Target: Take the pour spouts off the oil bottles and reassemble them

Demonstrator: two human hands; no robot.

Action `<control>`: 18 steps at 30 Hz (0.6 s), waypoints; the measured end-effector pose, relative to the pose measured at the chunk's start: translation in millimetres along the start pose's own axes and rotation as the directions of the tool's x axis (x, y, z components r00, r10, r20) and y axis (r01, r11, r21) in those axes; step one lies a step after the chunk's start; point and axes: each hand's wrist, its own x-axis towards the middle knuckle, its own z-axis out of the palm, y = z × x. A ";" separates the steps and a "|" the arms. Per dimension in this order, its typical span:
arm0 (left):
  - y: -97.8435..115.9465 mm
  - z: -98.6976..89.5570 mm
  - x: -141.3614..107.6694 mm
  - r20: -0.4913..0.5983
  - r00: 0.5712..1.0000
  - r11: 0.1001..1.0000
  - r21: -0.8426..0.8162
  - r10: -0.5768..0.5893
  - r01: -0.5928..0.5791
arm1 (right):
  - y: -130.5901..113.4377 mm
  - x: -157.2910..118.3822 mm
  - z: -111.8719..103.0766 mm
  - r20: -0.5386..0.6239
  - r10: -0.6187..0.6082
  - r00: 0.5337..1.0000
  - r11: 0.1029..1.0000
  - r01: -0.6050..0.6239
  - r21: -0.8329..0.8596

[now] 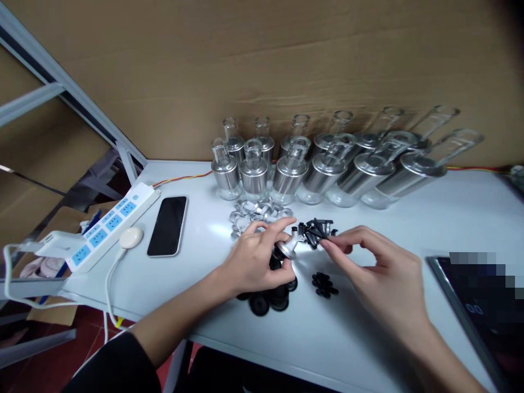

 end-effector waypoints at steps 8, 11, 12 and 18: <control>1.5 -0.1 -0.5 0.052 0.999 0.999 -0.039 -0.001 0.003 | -1.4 -3.0 3.8 0.022 -0.142 0.990 0.990 0.142 0.007; 1.3 0.0 -1.2 0.044 0.999 1.000 -0.022 0.003 -0.002 | -2.2 -2.3 4.1 0.029 -0.191 0.981 0.982 0.190 0.004; 1.0 0.3 -1.5 0.038 0.999 1.000 -0.018 0.007 -0.006 | -2.6 -2.0 4.4 0.035 -0.206 0.978 0.978 0.206 0.000; -0.9 2.5 -2.9 0.018 0.999 0.999 0.005 0.033 -0.033 | -3.6 -1.2 6.6 0.071 -0.275 0.959 0.961 0.276 -0.013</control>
